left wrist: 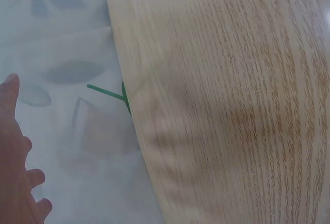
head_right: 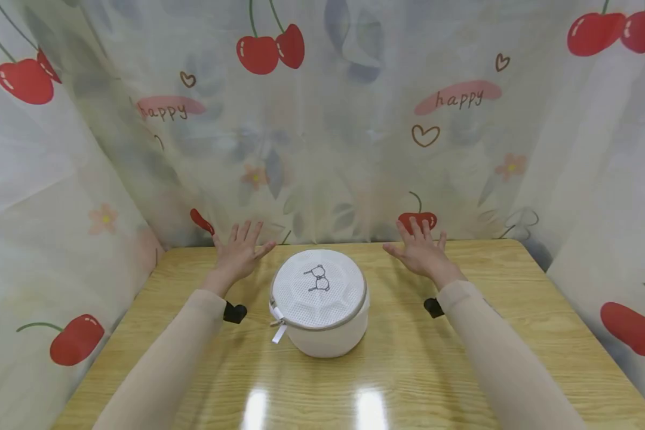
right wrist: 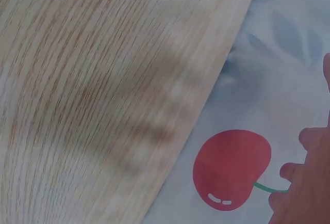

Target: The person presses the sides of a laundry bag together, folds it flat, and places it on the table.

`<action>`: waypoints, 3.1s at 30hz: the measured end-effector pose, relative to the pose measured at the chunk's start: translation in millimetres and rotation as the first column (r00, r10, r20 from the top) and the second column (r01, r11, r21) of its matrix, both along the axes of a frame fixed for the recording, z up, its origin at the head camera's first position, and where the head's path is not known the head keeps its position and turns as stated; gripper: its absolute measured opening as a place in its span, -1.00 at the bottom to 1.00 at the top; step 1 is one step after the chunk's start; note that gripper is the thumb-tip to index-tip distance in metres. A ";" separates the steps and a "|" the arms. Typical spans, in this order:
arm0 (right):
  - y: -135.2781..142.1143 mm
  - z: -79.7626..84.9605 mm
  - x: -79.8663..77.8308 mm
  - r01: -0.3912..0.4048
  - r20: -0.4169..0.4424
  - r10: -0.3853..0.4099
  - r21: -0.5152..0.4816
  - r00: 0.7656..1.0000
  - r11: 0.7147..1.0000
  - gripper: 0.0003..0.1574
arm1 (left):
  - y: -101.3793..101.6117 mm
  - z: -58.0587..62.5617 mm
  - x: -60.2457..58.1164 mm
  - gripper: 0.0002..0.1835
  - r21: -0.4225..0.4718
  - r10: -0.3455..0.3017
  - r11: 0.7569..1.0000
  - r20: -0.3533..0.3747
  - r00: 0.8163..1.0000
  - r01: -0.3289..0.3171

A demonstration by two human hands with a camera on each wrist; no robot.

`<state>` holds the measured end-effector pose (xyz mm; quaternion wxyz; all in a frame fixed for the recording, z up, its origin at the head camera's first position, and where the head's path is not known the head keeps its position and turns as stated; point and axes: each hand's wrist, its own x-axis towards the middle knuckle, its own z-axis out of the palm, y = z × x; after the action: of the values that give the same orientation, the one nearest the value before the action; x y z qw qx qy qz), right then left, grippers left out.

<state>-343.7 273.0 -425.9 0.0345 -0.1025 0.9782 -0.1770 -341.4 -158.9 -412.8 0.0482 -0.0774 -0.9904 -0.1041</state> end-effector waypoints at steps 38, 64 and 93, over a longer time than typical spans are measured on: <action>8.4 6.2 26.1 -0.114 -0.055 0.110 -0.079 0.992 0.990 0.12 | -11.3 -7.7 11.3 -0.09 0.119 -0.134 0.984 -0.002 0.991 0.134; 0.8 10.0 41.6 -0.186 0.074 0.244 -0.450 0.967 0.874 0.02 | -4.3 0.7 30.3 -0.13 0.443 -0.276 0.871 0.087 0.957 0.211; -7.5 19.5 61.9 -0.162 0.193 0.352 -0.626 0.916 0.763 -0.18 | -11.9 4.6 49.8 -0.30 0.751 -0.494 0.639 0.233 0.837 0.168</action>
<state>-281.8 265.5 -406.4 0.1721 -0.2149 0.8312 -0.4830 -291.6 -170.8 -408.2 -0.1600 -0.2138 -0.8271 -0.4946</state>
